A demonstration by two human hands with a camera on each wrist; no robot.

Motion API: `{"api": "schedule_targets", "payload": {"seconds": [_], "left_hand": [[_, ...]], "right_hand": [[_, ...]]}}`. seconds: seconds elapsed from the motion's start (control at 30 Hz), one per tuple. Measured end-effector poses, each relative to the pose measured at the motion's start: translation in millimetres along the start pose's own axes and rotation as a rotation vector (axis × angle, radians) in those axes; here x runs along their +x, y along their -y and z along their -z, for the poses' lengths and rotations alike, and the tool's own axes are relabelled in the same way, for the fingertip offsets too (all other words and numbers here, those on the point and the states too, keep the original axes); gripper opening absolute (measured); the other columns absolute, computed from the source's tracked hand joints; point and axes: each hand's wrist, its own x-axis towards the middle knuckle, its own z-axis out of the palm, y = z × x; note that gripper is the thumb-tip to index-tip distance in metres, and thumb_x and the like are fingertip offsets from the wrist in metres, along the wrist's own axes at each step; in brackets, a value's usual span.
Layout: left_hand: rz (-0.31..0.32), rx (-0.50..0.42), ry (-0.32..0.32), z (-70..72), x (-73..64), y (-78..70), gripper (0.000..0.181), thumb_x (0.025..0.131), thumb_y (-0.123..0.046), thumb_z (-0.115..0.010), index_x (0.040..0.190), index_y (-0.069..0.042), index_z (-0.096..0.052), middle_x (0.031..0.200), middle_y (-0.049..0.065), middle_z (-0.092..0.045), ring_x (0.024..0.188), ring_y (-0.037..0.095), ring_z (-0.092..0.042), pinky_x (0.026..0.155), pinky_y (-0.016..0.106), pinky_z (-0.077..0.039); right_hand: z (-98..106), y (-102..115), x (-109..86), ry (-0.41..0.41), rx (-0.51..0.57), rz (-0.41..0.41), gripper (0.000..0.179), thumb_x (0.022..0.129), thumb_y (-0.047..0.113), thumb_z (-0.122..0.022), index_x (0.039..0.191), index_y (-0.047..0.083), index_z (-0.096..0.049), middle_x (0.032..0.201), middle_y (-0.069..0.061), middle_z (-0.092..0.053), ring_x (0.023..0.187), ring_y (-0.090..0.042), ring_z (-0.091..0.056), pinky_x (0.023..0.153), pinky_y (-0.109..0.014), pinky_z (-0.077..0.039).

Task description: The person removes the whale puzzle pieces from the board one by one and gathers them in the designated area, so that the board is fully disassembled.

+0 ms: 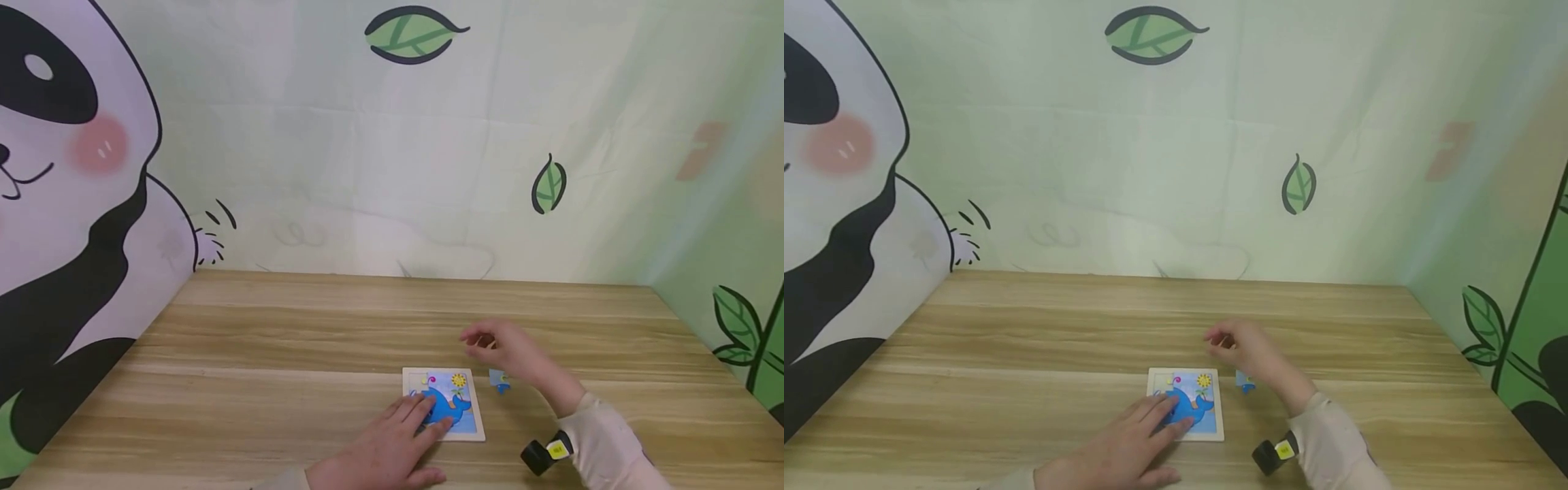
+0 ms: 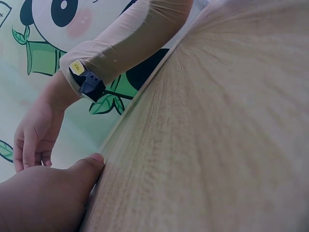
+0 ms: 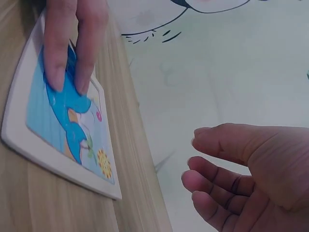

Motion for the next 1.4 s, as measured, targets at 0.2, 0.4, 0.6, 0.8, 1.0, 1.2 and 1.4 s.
{"api": "schedule_targets", "payload": {"seconds": [0.2, 0.4, 0.6, 0.8, 1.0, 1.2, 1.4], "left_hand": [[-0.009, 0.025, -0.024, 0.1, -0.3, 0.3, 0.064, 0.099, -0.059, -0.030, 0.146, -0.018, -0.040, 0.148, 0.016, -0.042, 0.137, 0.030, -0.042, 0.108, 0.043, -0.042], [-0.014, 0.038, -0.034, -1.3, -0.6, 0.8, 0.064, 0.099, -0.059, -0.030, 0.146, -0.018, -0.041, 0.148, 0.017, -0.042, 0.137, 0.030, -0.042, 0.107, 0.043, -0.042], [0.000, -0.009, 0.015, -0.5, 0.3, 1.6, 0.065, 0.099, -0.061, -0.026, 0.148, -0.019, -0.037, 0.151, 0.016, -0.039, 0.139, 0.030, -0.039, 0.108, 0.045, -0.041], [0.006, -0.012, 0.029, 0.5, 1.0, 1.7, 0.066, 0.098, -0.061, -0.026, 0.148, -0.020, -0.037, 0.151, 0.015, -0.039, 0.139, 0.030, -0.040, 0.108, 0.045, -0.041], [0.001, 0.009, 0.024, 1.0, 0.7, 1.2, 0.066, 0.098, -0.061, -0.026, 0.149, -0.020, -0.037, 0.150, 0.016, -0.040, 0.138, 0.030, -0.041, 0.107, 0.045, -0.042], [-0.002, 0.027, 0.020, -0.1, 0.8, 1.5, 0.066, 0.098, -0.061, -0.025, 0.148, -0.020, -0.037, 0.150, 0.015, -0.040, 0.138, 0.030, -0.041, 0.107, 0.044, -0.042], [0.000, 0.024, 0.028, -0.3, 1.3, 1.7, 0.066, 0.098, -0.061, -0.025, 0.148, -0.020, -0.038, 0.151, 0.015, -0.039, 0.139, 0.030, -0.040, 0.108, 0.044, -0.042]], "right_hand": [[-9, 6, 3.8, 0.043, -0.029, 0.015, 0.020, 0.091, 0.006, -0.063, 0.109, -0.001, -0.067, 0.096, -0.013, -0.068, 0.084, -0.014, -0.060, 0.071, -0.021, -0.051], [-18, 11, 5.4, 0.058, -0.035, 0.010, 0.021, 0.090, 0.010, -0.065, 0.109, 0.001, -0.066, 0.096, -0.007, -0.068, 0.084, -0.013, -0.059, 0.070, -0.019, -0.050], [-25, 14, 7.3, 0.076, -0.032, 0.023, 0.023, 0.090, 0.011, -0.066, 0.111, 0.001, -0.066, 0.098, -0.010, -0.067, 0.085, -0.013, -0.059, 0.071, -0.019, -0.050], [-34, 15, 10.6, 0.094, -0.070, 0.039, 0.022, 0.089, 0.012, -0.068, 0.108, 0.002, -0.068, 0.097, -0.006, -0.067, 0.085, -0.012, -0.058, 0.073, -0.019, -0.049], [-42, 14, 11.1, 0.124, -0.073, 0.049, 0.023, 0.087, 0.011, -0.068, 0.109, 0.001, -0.067, 0.097, -0.008, -0.065, 0.085, -0.014, -0.056, 0.074, -0.021, -0.049], [-47, 14, 11.0, 0.126, -0.120, 0.042, 0.023, 0.086, 0.011, -0.070, 0.108, 0.004, -0.068, 0.095, -0.005, -0.064, 0.086, -0.016, -0.057, 0.077, -0.027, -0.051], [-51, 13, 10.8, 0.118, -0.153, 0.033, 0.021, 0.085, 0.011, -0.071, 0.106, 0.007, -0.068, 0.094, -0.003, -0.063, 0.087, -0.015, -0.057, 0.078, -0.027, -0.050]]}}
